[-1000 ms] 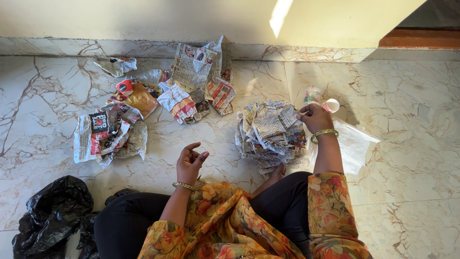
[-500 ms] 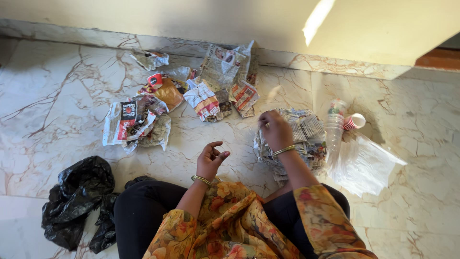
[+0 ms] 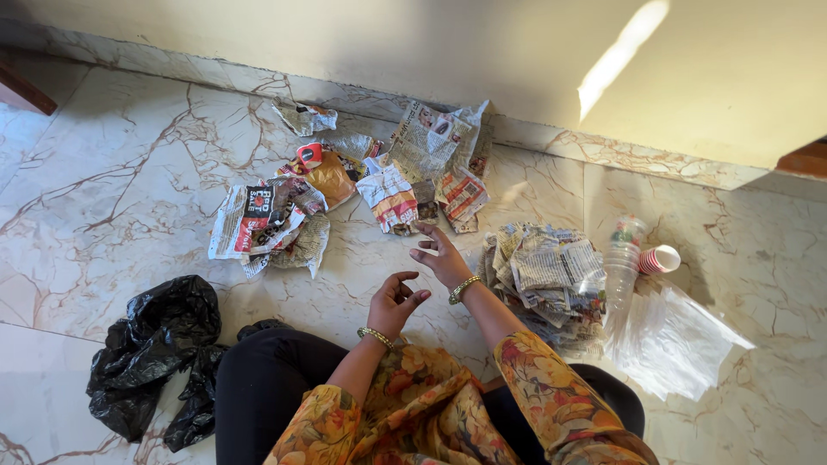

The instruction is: The person sits on the floor and folds various newspaper sheets by hand. They pick up each sheet, fold it into a smaller rectangle, and place it onto a growing stack. The task is repetitive and involves handling multiple newspaper pieces sequentially.

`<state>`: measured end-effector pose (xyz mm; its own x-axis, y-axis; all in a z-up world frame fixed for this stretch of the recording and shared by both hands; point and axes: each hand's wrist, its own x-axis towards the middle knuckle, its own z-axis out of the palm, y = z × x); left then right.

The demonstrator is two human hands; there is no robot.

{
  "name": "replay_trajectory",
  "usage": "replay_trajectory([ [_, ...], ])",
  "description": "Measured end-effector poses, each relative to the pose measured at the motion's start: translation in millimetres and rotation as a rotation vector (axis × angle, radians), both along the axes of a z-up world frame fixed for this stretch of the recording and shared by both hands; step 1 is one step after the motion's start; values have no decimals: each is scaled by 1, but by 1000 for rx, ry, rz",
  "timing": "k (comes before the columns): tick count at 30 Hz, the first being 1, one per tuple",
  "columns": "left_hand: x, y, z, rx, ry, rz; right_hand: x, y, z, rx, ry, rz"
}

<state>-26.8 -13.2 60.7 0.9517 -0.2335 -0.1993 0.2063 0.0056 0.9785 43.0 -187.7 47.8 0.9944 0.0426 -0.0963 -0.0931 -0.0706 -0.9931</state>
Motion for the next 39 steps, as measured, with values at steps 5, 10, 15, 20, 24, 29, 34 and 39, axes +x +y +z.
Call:
replay_trajectory([
  [5,2,0,2,25,-4,-7,22,4,-14,76,84,34],
  [10,5,3,6,56,5,-18,41,6,-27,140,61,64],
  [15,8,2,-6,35,44,-3,41,0,-23,155,87,26],
  [20,16,3,-26,-197,88,20,32,1,21,299,52,53],
  [24,23,8,-20,-574,254,-42,8,8,71,366,15,137],
  [29,16,6,-3,-941,363,-137,-55,5,125,70,52,254],
  [34,16,8,-12,-952,331,-14,-132,2,132,-267,-113,163],
  [39,15,3,-21,-803,332,55,-153,-2,93,48,-26,-152],
])
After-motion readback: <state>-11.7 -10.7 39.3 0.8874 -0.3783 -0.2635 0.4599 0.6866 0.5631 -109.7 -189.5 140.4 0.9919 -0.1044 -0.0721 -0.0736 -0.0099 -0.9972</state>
